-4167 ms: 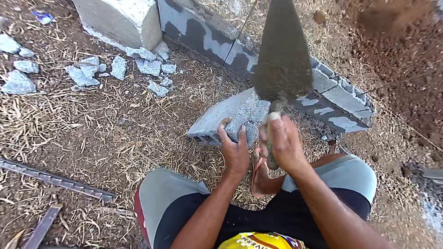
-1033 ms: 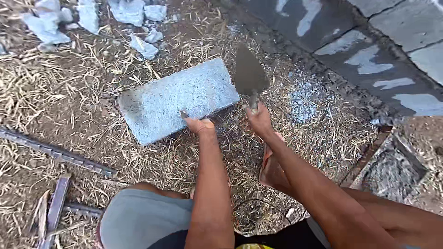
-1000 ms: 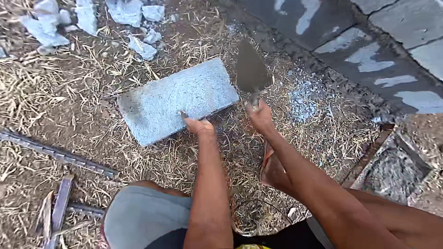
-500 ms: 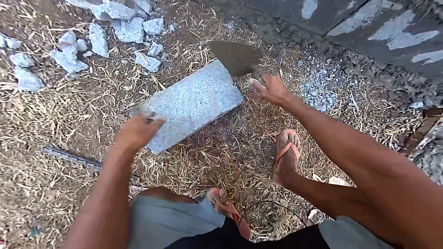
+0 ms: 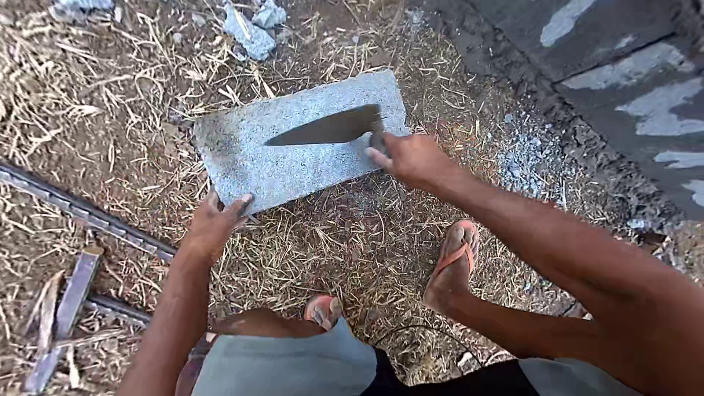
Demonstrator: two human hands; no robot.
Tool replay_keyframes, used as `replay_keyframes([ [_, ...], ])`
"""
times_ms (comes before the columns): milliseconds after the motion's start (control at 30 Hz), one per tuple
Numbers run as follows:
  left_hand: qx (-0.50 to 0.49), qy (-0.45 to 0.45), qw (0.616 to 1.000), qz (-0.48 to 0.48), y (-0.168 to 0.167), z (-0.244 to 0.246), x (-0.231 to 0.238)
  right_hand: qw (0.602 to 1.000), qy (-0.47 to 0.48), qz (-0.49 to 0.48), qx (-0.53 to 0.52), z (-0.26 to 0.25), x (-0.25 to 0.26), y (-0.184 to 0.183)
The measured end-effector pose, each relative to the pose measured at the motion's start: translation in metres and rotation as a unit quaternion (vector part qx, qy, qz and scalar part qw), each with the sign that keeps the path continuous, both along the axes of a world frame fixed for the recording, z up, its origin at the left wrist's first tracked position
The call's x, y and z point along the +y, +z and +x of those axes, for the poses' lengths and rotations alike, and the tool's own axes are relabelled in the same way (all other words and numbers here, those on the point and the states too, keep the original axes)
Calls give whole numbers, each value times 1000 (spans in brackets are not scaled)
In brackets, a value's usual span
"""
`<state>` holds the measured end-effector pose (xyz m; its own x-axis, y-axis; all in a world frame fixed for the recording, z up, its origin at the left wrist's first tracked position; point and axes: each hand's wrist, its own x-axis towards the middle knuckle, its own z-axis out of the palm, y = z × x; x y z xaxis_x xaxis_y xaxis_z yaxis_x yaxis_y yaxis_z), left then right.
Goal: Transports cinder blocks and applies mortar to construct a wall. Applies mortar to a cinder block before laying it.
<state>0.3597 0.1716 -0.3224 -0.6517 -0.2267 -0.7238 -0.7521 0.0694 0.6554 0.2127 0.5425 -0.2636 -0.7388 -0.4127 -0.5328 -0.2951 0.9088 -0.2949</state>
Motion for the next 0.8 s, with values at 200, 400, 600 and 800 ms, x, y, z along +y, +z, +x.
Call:
replay_keyframes([
  [200, 25, 24, 999, 3, -4, 10, 3, 999, -8, 39, -8, -23, 32, 10],
  [400, 61, 56, 996, 16, -11, 13, 15, 998, -4, 54, 21, -18, 38, 12],
  [600, 90, 81, 992, 21, -14, 19, 18, 999, 14, 36, 24, -8, 10, 4],
  [800, 109, 116, 987, 24, -17, 19, 31, 997, -20, 61, 49, -14, 61, 10],
])
